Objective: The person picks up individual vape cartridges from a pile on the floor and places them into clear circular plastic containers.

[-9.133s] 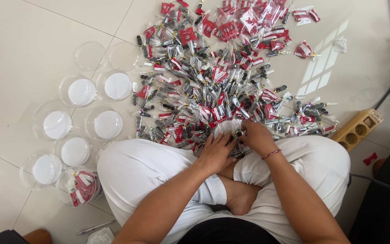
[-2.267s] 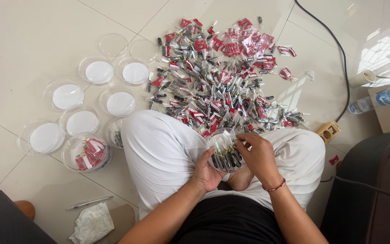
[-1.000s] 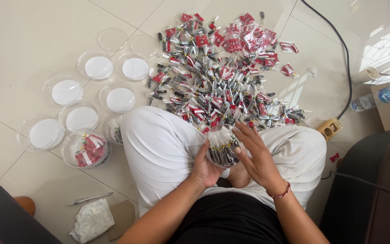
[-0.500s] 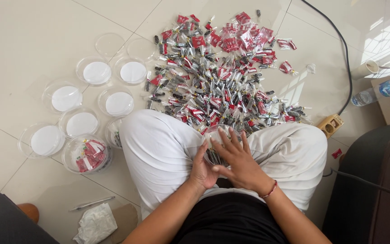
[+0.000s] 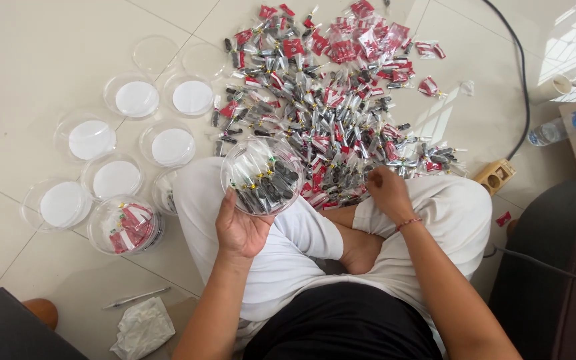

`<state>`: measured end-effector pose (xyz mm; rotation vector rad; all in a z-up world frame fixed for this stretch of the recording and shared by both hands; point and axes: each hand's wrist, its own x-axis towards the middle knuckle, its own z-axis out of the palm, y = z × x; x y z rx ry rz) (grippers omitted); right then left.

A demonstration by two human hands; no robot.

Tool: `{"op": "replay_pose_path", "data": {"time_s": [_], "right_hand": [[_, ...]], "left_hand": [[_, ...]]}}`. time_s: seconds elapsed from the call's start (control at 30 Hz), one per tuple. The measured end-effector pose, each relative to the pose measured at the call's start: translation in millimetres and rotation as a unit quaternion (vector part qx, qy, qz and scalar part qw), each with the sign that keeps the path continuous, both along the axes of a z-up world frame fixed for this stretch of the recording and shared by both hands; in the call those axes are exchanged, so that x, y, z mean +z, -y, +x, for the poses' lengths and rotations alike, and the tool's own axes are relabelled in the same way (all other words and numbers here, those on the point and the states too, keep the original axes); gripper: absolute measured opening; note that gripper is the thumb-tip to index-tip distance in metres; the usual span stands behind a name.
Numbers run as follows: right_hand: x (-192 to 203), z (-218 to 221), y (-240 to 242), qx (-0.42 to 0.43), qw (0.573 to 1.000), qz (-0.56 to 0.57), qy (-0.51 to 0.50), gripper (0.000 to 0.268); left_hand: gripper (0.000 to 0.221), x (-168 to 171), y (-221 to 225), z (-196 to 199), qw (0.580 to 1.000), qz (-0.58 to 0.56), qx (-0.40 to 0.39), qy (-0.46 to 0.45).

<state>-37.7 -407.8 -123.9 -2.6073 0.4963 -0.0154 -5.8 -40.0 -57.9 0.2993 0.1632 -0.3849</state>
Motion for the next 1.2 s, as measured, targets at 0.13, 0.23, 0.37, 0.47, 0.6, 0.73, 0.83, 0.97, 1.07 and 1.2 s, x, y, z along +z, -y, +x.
{"op": "replay_pose_path", "data": {"time_s": [0.13,0.23,0.37,0.47,0.6,0.73,0.83,0.97,1.07,1.2], "right_hand": [[-26,26,-18,0.074,0.996,-0.022,-0.041,0.026],[-46,41,-34,0.125,0.989,0.018,-0.072,0.025],[-54,46,-41,0.193,0.977,-0.029,-0.082,0.025],[-47,45,-38,0.132,0.988,0.026,-0.072,0.025],[-6,30,-46,-0.071,0.977,0.198,0.038,0.03],[-6,24,-41,-0.099,0.951,0.287,0.057,0.057],[-30,29,-34,-0.101,0.968,0.228,0.01,0.056],[-53,35,-26,0.026,0.99,0.004,-0.14,0.049],[-56,38,-27,0.054,0.986,-0.02,-0.156,0.034],[-51,35,-27,-0.033,0.997,0.055,-0.049,0.033]], "left_hand": [[0.059,-23,8,3,1.0,-0.024,0.001,0.015],[0.058,-12,10,3,0.999,-0.021,-0.005,0.024],[0.057,6,8,2,0.999,-0.045,0.004,0.02],[0.058,-5,7,3,0.998,-0.051,0.0,0.021],[0.057,-17,8,4,0.998,-0.061,0.002,0.018],[0.057,-17,8,4,0.998,-0.063,0.0,0.025],[0.056,-18,8,4,0.998,-0.051,-0.001,0.021],[0.058,-17,7,4,0.998,-0.054,0.0,0.023],[0.058,-23,7,5,0.998,-0.053,-0.002,0.024],[0.058,-18,7,5,0.998,-0.056,-0.001,0.022]]}}
